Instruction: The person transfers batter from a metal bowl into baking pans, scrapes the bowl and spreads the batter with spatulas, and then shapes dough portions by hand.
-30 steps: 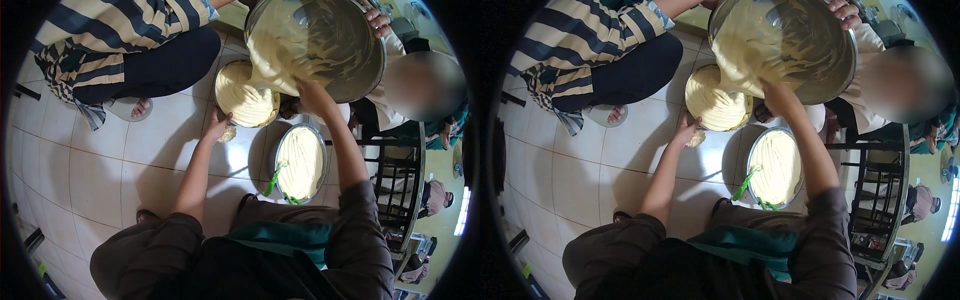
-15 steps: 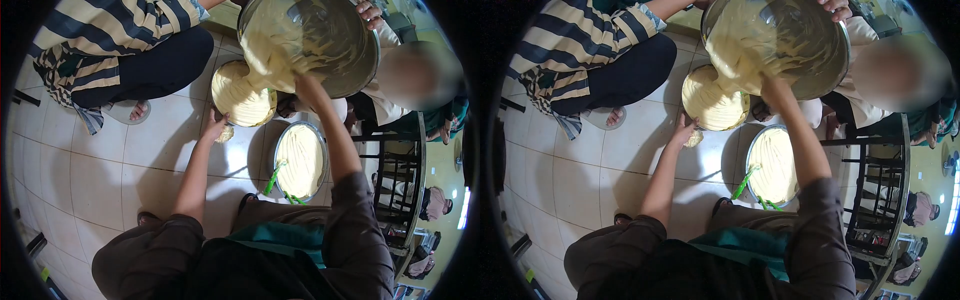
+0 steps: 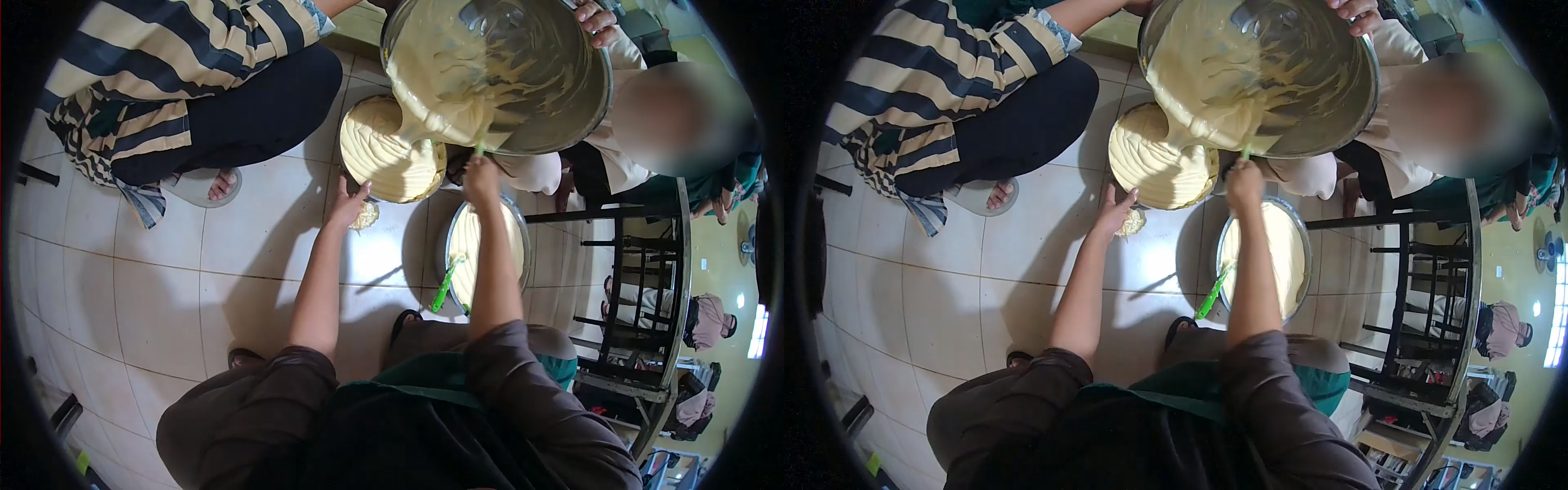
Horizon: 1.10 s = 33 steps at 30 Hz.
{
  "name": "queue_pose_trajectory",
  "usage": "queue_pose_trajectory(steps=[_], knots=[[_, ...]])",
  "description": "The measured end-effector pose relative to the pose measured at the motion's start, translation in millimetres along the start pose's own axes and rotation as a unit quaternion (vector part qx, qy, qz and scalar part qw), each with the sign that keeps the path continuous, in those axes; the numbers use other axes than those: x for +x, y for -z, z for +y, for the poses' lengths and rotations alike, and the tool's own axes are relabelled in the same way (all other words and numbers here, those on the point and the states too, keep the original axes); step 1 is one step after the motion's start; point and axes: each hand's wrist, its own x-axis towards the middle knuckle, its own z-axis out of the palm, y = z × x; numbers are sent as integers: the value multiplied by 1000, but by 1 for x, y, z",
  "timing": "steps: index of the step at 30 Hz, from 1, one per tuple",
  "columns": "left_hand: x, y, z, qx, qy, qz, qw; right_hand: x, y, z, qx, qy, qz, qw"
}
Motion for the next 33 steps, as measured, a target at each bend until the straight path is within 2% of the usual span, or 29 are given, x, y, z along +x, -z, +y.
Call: queue_pose_trajectory(steps=[1,2,3,5,6,8,9,10,12,13,16,22,25,27,29,30,33], knots=[[-1,0,0,21,-12,5,1000,11,-28,14,111,-41,-48,992],[1,1,-1,41,-24,10,999,-11,-33,-17,180,-66,-82,978],[3,1,-3,60,-37,15,997,-23,-37,-37,325,-118,-149,927],[40,5,-43,33,-125,-5,992,-37,-35,-68,333,-152,-212,906],[53,6,-57,20,-169,-15,985,-32,-37,-62,294,-133,-221,920],[41,5,-48,7,-138,-14,990,-29,-38,-39,106,59,-165,979],[33,5,-41,2,-122,-13,992,-29,-38,-27,9,154,-132,979],[26,4,-33,-1,-97,-8,995,-54,-13,-52,-90,178,-101,975],[12,2,-19,-9,-47,0,999,-89,7,-68,-175,167,-56,969],[8,3,-13,-9,-51,-8,999,-100,13,-72,-218,161,-32,962],[4,3,-8,-18,-53,-26,998,-120,17,-79,-242,119,-26,963],[20,4,-23,-38,-55,-37,997,-116,28,-77,-230,131,-9,964],[12,6,-12,19,-58,-26,998,-89,53,-66,-157,128,20,979],[10,3,-10,51,-49,3,997,-51,72,-48,-182,77,17,980],[10,2,-12,37,-22,8,999,-30,84,-36,-167,76,40,982],[11,2,-12,29,-9,11,999,-2,84,-12,-140,27,15,990],[19,3,-19,75,-7,23,997,18,60,3,-46,48,-13,998]])
